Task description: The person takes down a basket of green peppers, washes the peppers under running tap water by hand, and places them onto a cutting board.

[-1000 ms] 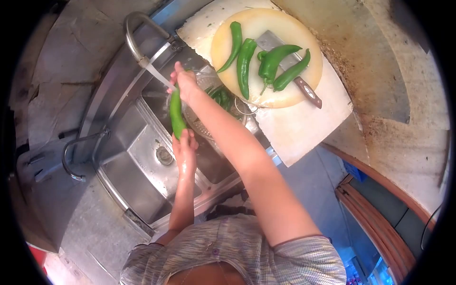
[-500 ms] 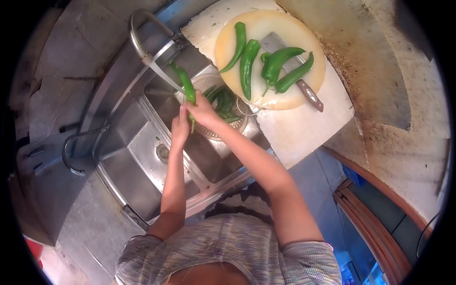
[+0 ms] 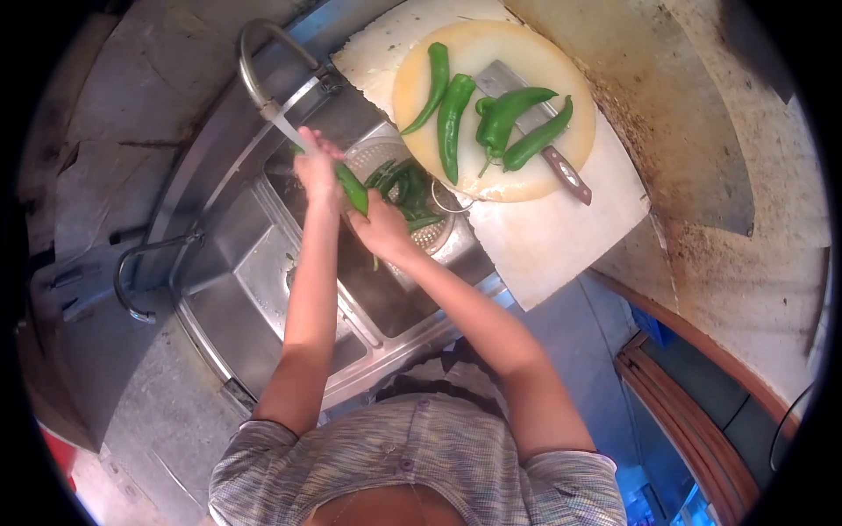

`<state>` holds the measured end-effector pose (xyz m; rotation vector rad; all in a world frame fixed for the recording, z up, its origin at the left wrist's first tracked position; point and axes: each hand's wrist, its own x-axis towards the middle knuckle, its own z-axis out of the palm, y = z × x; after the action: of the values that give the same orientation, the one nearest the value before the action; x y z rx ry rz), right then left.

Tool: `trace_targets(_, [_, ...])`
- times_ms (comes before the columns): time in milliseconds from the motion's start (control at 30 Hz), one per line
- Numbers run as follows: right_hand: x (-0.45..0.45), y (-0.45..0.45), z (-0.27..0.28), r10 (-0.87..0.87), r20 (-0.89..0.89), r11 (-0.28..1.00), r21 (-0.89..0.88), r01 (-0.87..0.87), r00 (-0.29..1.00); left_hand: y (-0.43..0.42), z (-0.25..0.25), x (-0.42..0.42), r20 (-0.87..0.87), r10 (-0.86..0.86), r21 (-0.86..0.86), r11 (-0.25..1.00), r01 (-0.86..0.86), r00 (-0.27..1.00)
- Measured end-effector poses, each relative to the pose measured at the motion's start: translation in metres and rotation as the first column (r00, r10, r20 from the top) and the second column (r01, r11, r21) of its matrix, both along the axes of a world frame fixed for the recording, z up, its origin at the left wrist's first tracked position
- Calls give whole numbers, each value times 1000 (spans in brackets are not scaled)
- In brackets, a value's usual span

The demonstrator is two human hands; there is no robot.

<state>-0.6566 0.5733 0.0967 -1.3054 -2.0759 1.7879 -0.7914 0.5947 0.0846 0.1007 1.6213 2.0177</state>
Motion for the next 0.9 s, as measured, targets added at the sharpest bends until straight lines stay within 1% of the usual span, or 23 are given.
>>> trace_targets(67, [17,-2,-2,8,-7,1000,-9,-9,1000,7,-12,-16,90,49,114,992,-59,995])
trace_targets(167, [42,-5,-20,-79,-13,995,-59,78,997,11,-14,-40,301,-78,213,977,12,951])
trace_targets(200, [51,-2,-16,-101,-10,994,-28,101,995,10,-21,-51,347,-160,263,963,68,924])
trace_targets(233, [64,3,-9,-142,-32,990,-19,141,989,11,-31,-62,352,-204,299,949,97,914])
trace_targets(300, [82,17,-4,-278,-83,940,183,289,957,13,-30,-64,280,-200,145,976,165,939])
trace_targets(367, [103,44,20,-389,-91,861,317,397,917,18,-35,-53,192,-231,-101,962,254,954])
trace_targets(400, [111,60,44,-491,-53,850,192,491,870,21,-38,-43,151,-254,-226,932,283,955])
trace_targets(433, [122,79,39,-470,-266,768,348,538,842,18,-42,-30,80,-319,-313,892,327,945])
trace_targets(467, [131,96,37,-519,-262,726,367,581,814,16,-60,-25,98,-367,-333,864,378,925])
trace_targets(500, [137,108,36,-566,-258,683,386,620,783,12,-89,-22,118,-414,-352,832,428,903])
trace_targets(533, [139,114,33,-559,-244,676,420,606,792,6,-128,-23,41,-541,-532,700,477,840])
trace_targets(567, [140,119,30,-552,-230,668,453,590,801,3,-155,-23,-5,-665,-694,539,476,747])
trace_targets(600, [141,123,27,-546,-216,659,486,575,809,-6,-156,-12,-32,-684,-748,500,437,729])
trace_targets(633, [144,126,16,-494,-113,695,544,470,862,-14,-157,-1,-55,-704,-796,459,394,708])
trace_targets(667, [142,123,14,-454,-98,677,608,415,885,-26,-191,-4,-125,-766,-815,442,375,631])
trace_targets(700, [140,118,13,-416,-80,653,668,358,906,-38,-212,-4,-178,-817,-871,390,299,548])
trace_targets(767, [140,110,23,-406,-66,655,675,341,911,-57,-246,-1,-244,-904,-944,305,128,351])
trace_targets(800, [142,107,28,-402,-57,653,681,330,914,-54,-259,-4,-118,-928,-969,186,165,353])
trace_targets(833, [144,102,29,-403,-69,664,664,343,913,-52,-271,-4,-115,-921,-967,190,171,373])
trace_targets(900, [149,90,33,-404,-88,685,630,365,910,-45,-272,-1,-106,-904,-963,198,185,414])
